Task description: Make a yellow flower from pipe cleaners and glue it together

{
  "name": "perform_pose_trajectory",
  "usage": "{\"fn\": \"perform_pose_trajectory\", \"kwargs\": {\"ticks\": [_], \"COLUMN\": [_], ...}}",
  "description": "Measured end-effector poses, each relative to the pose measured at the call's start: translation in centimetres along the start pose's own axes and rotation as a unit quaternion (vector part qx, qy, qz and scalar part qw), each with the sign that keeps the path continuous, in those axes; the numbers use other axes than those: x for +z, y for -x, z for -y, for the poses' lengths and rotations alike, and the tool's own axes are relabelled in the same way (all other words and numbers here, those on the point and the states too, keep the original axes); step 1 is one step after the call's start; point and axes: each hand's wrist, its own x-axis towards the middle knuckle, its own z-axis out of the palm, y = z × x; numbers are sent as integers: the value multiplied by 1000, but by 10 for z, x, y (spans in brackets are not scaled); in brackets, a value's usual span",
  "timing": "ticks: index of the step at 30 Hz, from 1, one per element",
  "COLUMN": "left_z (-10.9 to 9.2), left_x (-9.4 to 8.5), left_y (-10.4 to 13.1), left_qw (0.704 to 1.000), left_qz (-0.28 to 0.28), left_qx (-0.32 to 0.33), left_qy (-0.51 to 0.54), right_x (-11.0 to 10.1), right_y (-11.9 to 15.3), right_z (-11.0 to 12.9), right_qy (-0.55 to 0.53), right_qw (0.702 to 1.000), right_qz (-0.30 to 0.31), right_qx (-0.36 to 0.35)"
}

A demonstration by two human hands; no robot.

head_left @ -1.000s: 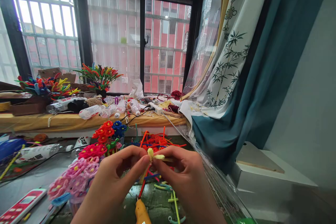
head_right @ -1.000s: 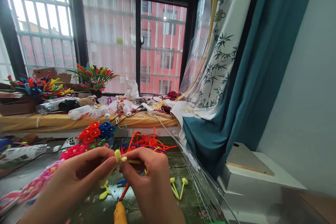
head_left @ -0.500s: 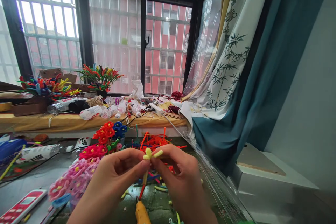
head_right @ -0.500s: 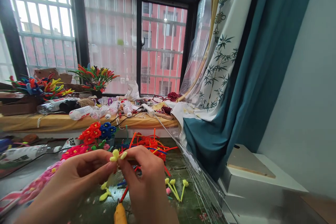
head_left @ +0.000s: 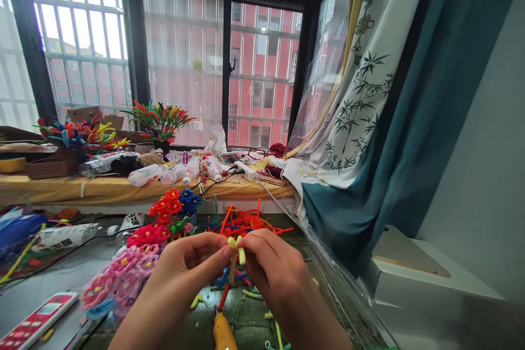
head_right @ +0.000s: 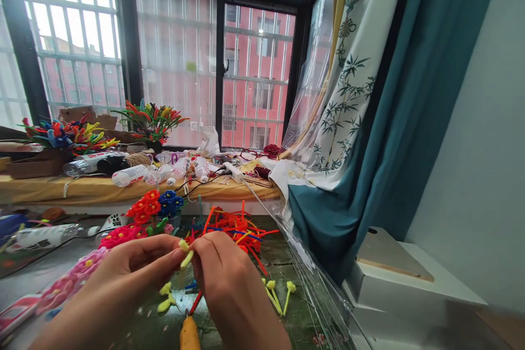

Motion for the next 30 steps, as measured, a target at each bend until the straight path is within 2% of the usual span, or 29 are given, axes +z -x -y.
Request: {"fn": "perform_pose_trajectory", "kwargs": {"ticks": [3, 6, 9, 11, 13, 16, 19, 21, 23, 24, 27, 28, 30], "left_z": [-1, -6, -10, -10, -7, -3, -4, -6, -9, -9, -11, -12, -13], "left_x": [2, 5, 9, 11, 10, 4, -2, -4, -2, 0, 7, 9, 12], "left_y": [-1, 2, 7, 9, 9, 9, 11, 14, 16, 16, 16, 17, 17], "left_qw": [1000, 1000, 996, 986, 963, 899, 844, 832, 843, 859, 921, 937, 964], "left_qz": [-3, -2, -35, -62, -74, -65, -28, -19, -37, -55, -101, -104, -90], "left_qx": [2, 18, 70, 127, 202, 345, 443, 465, 455, 434, 333, 297, 224], "left_qy": [6, 0, -39, -88, -162, -263, -302, -302, -284, -264, -176, -150, -109], "right_x": [2, 2, -2, -4, -7, -12, -19, -22, -21, -20, -15, -14, -14], "right_y": [0, 0, -3, -6, -9, -11, -12, -11, -9, -9, -7, -6, -6], "right_z": [-2, -3, -1, 2, 5, 8, 11, 14, 18, 19, 21, 20, 19], "right_qy": [15, -14, -99, -169, -251, -391, -494, -514, -488, -452, -280, -221, -139], "right_qw": [1000, 999, 993, 978, 945, 858, 787, 774, 795, 823, 935, 959, 981], "right_qz": [-13, -33, -40, -31, -11, 20, 58, 70, 41, 11, -83, -100, -110], "right_qx": [-8, 6, 58, 120, 211, 334, 364, 363, 359, 342, 203, 149, 73]}}
